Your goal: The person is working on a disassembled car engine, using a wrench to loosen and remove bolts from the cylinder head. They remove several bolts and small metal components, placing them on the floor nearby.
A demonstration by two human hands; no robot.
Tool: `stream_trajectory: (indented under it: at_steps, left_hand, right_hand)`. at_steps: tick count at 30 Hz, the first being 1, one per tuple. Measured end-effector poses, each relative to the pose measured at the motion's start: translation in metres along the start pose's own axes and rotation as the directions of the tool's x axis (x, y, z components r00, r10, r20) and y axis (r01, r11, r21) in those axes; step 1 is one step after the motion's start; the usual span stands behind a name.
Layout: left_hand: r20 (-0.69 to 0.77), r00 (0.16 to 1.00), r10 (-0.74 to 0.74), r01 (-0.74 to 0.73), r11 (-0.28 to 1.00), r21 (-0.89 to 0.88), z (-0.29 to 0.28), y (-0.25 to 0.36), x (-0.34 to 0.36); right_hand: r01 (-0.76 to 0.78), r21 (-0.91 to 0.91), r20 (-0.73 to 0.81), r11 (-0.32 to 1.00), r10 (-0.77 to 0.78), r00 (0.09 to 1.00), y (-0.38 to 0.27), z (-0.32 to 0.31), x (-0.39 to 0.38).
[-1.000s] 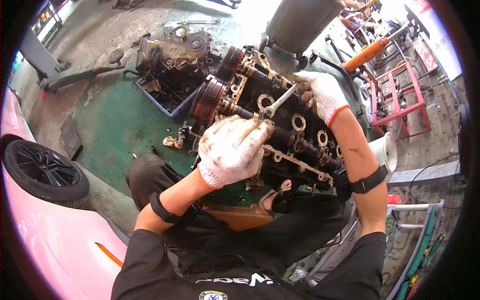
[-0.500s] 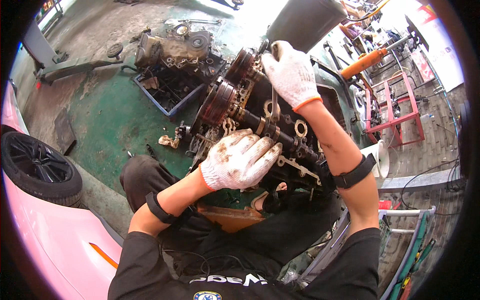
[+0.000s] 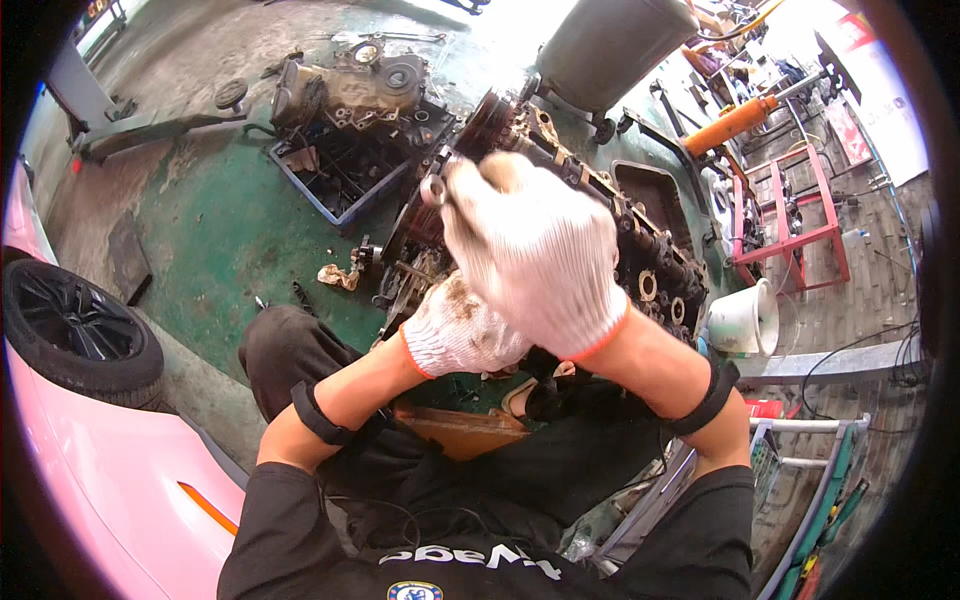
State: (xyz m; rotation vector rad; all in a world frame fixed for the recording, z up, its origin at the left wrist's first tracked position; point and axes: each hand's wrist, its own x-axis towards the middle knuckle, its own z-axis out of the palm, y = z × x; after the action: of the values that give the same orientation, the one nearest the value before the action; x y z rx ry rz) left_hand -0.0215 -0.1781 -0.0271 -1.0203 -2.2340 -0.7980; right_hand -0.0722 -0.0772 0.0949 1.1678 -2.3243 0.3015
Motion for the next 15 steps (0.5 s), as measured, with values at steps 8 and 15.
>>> stream_trajectory:
  at_steps: [8, 15]
  left_hand:
    - [-0.015, 0.996, -0.085, 0.078, 0.960, -0.269, -0.003, 0.003, 0.003]
    - [-0.025, 0.996, 0.082, -0.076, 0.981, 0.181, -0.014, 0.009, 0.012]
  right_hand:
    - [0.014, 0.171, 0.071, 0.985, -0.026, 0.997, -0.009, -0.040, -0.066]
    - [-0.308, 0.441, 0.123, 0.843, 0.283, 0.951, -0.002, -0.051, -0.111]
